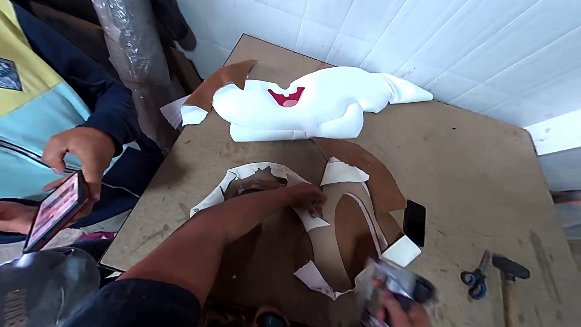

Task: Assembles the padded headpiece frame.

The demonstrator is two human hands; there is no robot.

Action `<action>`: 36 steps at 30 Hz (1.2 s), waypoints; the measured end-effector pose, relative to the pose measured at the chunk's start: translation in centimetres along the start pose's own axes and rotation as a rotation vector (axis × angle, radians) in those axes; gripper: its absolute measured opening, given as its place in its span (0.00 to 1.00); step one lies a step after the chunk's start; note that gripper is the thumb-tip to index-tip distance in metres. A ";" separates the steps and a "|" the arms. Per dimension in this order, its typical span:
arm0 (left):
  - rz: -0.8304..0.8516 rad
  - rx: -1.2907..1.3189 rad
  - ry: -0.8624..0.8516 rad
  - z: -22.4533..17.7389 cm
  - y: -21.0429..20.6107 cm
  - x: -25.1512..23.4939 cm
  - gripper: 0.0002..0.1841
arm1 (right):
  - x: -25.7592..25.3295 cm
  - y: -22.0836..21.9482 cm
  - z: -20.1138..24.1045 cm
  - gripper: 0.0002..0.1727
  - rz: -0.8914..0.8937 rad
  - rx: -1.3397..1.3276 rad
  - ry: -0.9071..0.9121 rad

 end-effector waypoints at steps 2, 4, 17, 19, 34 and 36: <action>0.010 0.019 -0.001 -0.2 -0.2 0.2 0.19 | -2.1 -6.9 4.4 0.14 0.094 0.128 0.039; 0.010 0.014 -0.006 -1.0 0.1 -0.1 0.19 | -4.5 -10.5 5.6 0.13 0.138 0.236 0.010; 0.074 -0.038 -0.028 -0.6 0.7 -0.7 0.15 | -10.9 -15.0 7.0 0.17 0.221 0.614 -0.019; 0.103 0.010 0.016 -0.4 1.4 -1.0 0.14 | -11.7 -15.7 8.0 0.16 0.238 0.633 -0.024; -0.628 -0.051 0.454 6.8 3.3 23.3 0.12 | -15.4 -19.4 13.4 0.21 0.323 0.617 0.005; -0.653 -0.068 0.512 8.4 4.3 22.6 0.10 | -15.5 -20.7 14.3 0.22 0.326 0.633 0.023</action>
Point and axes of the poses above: each hand's wrist, its own x-axis away from the middle knuckle, its own y-axis out of the back of the hand, z = x × y, the point moved 9 cm from there along -x, towards the middle knuckle, and after that the axes turned 12 degrees about z, right-handed, at the moved point
